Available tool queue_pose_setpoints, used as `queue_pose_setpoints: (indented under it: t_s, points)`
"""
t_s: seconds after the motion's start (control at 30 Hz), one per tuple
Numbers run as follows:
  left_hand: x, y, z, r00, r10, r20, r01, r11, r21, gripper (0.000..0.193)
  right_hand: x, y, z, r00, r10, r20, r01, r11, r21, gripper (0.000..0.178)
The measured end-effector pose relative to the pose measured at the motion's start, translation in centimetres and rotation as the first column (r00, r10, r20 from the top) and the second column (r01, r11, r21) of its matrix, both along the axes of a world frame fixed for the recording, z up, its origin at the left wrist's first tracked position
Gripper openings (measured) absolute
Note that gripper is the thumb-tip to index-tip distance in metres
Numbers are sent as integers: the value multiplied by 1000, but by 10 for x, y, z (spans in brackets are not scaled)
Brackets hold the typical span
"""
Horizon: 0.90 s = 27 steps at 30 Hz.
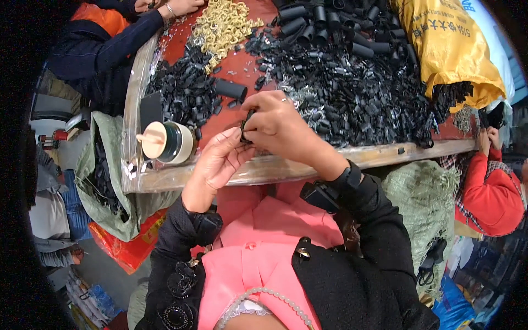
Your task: The person assembles plastic components by hand, inserting a small beige piece into a black housing, sliding a black sleeve over the assembly, and placing the finished unit into a large green bag.
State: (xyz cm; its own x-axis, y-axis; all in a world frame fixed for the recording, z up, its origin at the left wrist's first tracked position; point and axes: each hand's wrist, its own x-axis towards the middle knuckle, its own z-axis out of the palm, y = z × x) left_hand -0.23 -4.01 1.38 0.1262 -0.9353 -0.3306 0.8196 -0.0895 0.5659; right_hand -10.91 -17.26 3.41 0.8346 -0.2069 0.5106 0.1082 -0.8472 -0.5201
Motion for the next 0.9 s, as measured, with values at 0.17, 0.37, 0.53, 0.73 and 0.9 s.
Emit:
queue_pose_setpoints:
  t_s: [0.17,0.37,0.53,0.73,0.9]
  points:
    - [15,-16,-11,973,125,-192,-141,987,-71,25,13,-61,-11,982,-186,-28,187,979,76,9]
    - [27,-36,-16,948,196,-251,-232,965,-122,26,25,-94,-38,825,-507,-250,320,783,-533,17]
    - [19,-22,-12,949,199,-245,-226,970,-88,25,19,-88,-44,854,-444,-273,275,829,-487,13]
    - [-3,-1,-8,993,60,-102,-63,998,-25,25,20,-85,-36,844,-325,-426,137,900,-414,13]
    - [-5,-4,-4,994,81,-74,-82,997,1,25,19,-91,-48,857,-334,-393,198,916,-348,14]
